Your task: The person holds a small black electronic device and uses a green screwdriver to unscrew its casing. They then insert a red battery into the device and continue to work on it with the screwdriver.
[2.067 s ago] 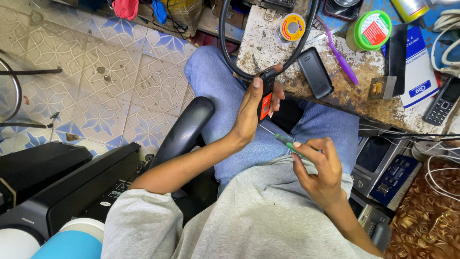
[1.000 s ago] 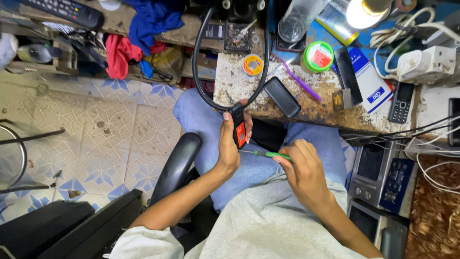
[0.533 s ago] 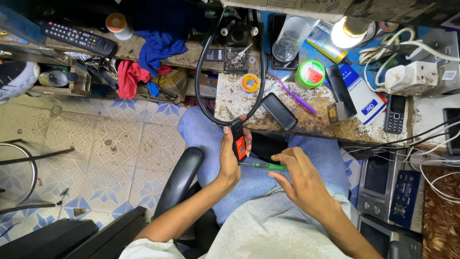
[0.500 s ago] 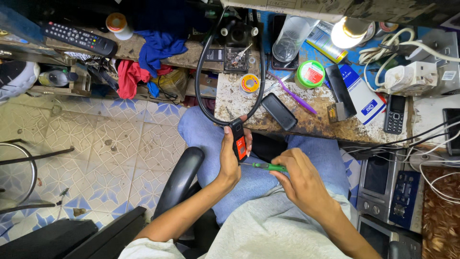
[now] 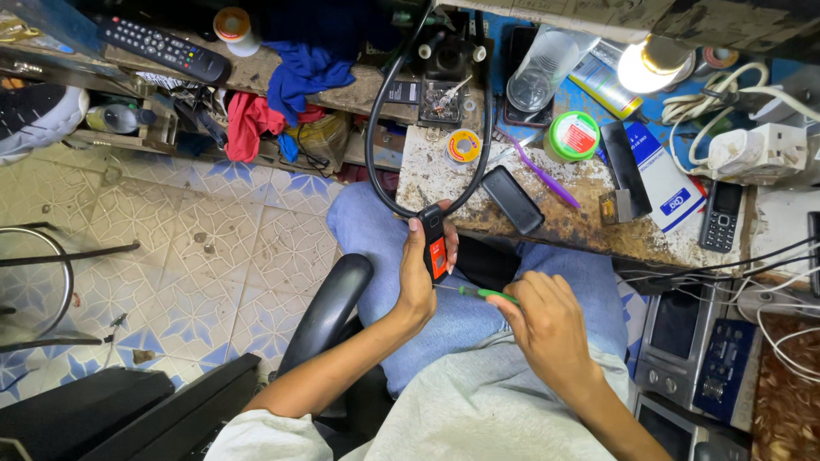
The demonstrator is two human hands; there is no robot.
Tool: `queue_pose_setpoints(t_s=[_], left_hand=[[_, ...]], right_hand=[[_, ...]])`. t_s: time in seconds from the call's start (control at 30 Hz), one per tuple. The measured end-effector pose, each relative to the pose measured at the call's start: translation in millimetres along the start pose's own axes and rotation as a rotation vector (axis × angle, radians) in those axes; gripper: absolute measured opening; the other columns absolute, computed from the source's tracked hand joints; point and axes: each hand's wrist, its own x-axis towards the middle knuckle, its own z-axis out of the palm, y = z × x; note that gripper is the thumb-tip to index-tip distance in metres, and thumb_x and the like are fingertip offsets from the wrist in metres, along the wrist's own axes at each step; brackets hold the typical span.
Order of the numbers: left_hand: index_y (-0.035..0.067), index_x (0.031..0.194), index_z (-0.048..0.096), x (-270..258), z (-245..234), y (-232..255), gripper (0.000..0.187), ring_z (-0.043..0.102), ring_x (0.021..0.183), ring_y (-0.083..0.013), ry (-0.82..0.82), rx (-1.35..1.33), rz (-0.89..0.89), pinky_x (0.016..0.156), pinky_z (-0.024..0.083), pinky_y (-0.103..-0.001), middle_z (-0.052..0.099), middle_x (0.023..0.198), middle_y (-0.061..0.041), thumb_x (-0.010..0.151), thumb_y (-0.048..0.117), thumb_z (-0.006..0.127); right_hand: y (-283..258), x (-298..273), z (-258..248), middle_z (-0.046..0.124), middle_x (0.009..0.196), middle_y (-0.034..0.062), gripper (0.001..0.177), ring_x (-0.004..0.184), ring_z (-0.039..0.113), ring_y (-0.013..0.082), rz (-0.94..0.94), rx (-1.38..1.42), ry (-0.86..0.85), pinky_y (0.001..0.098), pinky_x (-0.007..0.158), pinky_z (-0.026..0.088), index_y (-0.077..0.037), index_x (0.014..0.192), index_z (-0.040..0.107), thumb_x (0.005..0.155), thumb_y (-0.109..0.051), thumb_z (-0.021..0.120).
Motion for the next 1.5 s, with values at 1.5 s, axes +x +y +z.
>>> queue_pose_setpoints(t_s=[1.5], left_hand=[[0.007,0.132,0.054,-12.1,15.1,-1.5,0.048,0.058,0.083,-0.0199,-0.427,0.681,0.008,0.067,0.042,-0.031,0.062,0.100,-0.009,0.100,0.042,0.051]], right_hand=[[-101.2,288.1,-183.1,0.047,0.069,0.0067,0.023,0.055,0.044,0.0138,-0.054,0.394,-0.048,0.0254,0.056,0.033,0.002,0.123,0.064,0.120,-0.019,0.057]])
